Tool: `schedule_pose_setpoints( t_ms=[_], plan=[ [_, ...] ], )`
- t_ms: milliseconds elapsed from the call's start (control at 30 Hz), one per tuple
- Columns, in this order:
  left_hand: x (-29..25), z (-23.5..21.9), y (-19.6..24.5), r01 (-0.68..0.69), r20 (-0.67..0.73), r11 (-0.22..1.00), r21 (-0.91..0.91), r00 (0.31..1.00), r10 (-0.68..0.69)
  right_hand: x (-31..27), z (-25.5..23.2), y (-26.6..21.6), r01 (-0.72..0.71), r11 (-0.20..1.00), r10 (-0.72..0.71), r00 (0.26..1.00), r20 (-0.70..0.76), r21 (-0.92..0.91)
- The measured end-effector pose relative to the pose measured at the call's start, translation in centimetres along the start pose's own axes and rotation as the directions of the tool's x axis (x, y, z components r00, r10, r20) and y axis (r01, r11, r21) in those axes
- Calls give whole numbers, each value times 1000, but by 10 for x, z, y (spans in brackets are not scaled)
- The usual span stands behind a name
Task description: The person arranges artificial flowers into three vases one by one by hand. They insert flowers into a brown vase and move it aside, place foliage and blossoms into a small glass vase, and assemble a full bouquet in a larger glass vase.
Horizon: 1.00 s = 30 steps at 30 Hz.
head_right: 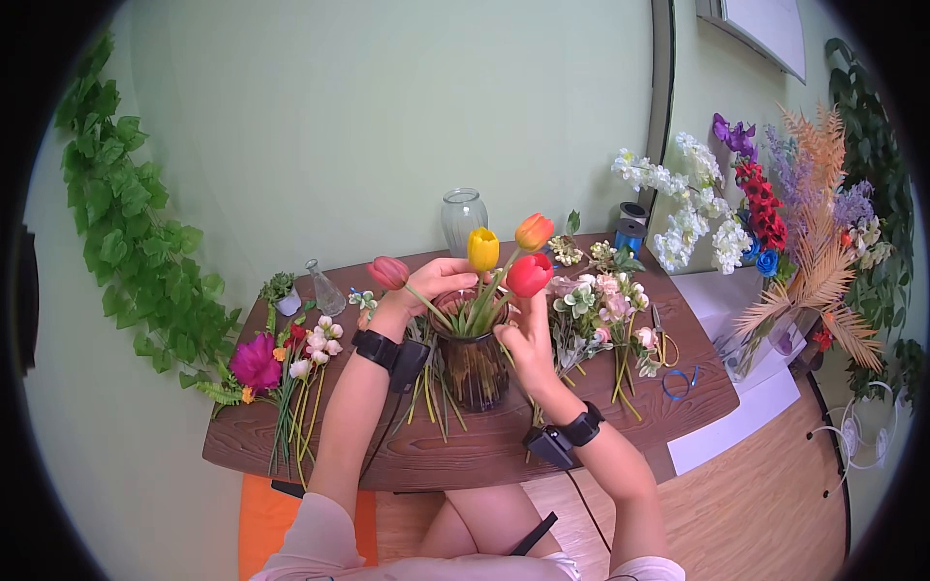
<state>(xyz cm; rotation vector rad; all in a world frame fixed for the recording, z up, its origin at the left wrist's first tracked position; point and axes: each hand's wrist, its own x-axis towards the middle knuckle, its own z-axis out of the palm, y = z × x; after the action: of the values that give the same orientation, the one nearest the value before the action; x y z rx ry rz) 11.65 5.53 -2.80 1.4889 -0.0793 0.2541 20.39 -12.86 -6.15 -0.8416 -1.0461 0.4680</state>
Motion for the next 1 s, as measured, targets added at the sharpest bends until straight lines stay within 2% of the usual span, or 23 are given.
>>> schedule_pose_setpoints(
  t_ms=[33,67,133,167,200,233,267,300,367,433,467,500,600,667,700,767,800,833,900,1000],
  plan=[
    [0,1,2,15,0,998,59,1000,-15,1,3,1,-1,1000,1,1000,1,0],
    [0,3,3,31,-2,993,117,1000,-31,2,4,3,32,996,-29,999,38,-80],
    [-1,2,0,36,-43,995,92,999,-32,2,10,1,69,975,-53,995,81,-210],
    [-2,2,-1,38,-85,997,66,996,-33,3,9,6,68,975,-52,995,80,-209],
    [-4,4,-2,39,-85,997,67,996,-33,5,10,11,96,947,-74,994,84,-306],
    [-6,8,-4,-33,-128,999,19,991,35,7,10,14,123,909,-95,992,89,-398],
    [-9,11,-6,-107,-175,994,-26,979,101,8,11,16,145,902,-121,989,83,-407],
    [-11,10,-9,-106,-176,994,-24,979,100,10,12,15,145,903,-122,989,83,-405],
    [-14,9,-18,-209,-265,974,-89,947,179,12,12,13,133,935,-107,990,94,-328],
    [-16,17,-17,-242,-311,965,-103,929,200,13,11,16,143,941,-119,988,96,-306],
    [-16,21,-17,-275,-355,955,-115,909,219,13,11,15,97,951,-78,994,74,-295],
    [-16,22,-18,-275,-354,955,-115,909,219,13,11,14,50,958,-37,998,54,-283],
    [-16,28,-23,-305,-433,947,-105,871,232,16,7,16,66,958,-52,997,58,-278],
    [-16,34,-28,-396,-528,914,-89,797,294,20,1,18,43,971,-26,997,78,-234],
    [-16,38,-31,-394,-529,915,-86,796,293,22,-1,18,18,981,1,995,99,-192],
    [-15,44,-36,-471,-619,882,-15,697,361,26,-4,16,27,982,-10,996,89,-186],
    [-16,48,-35,-472,-645,880,50,658,389,28,-6,11,-7,984,29,992,120,-177],
    [-16,51,-35,-471,-645,881,51,658,389,29,-7,8,-42,985,67,986,150,-169],
    [-17,54,-35,-458,-675,882,112,616,406,32,-9,10,-61,988,83,985,152,-144],
    [-21,56,-32,-417,-672,901,117,635,381,34,-12,13,-17,992,40,982,183,-125]
  ],
)
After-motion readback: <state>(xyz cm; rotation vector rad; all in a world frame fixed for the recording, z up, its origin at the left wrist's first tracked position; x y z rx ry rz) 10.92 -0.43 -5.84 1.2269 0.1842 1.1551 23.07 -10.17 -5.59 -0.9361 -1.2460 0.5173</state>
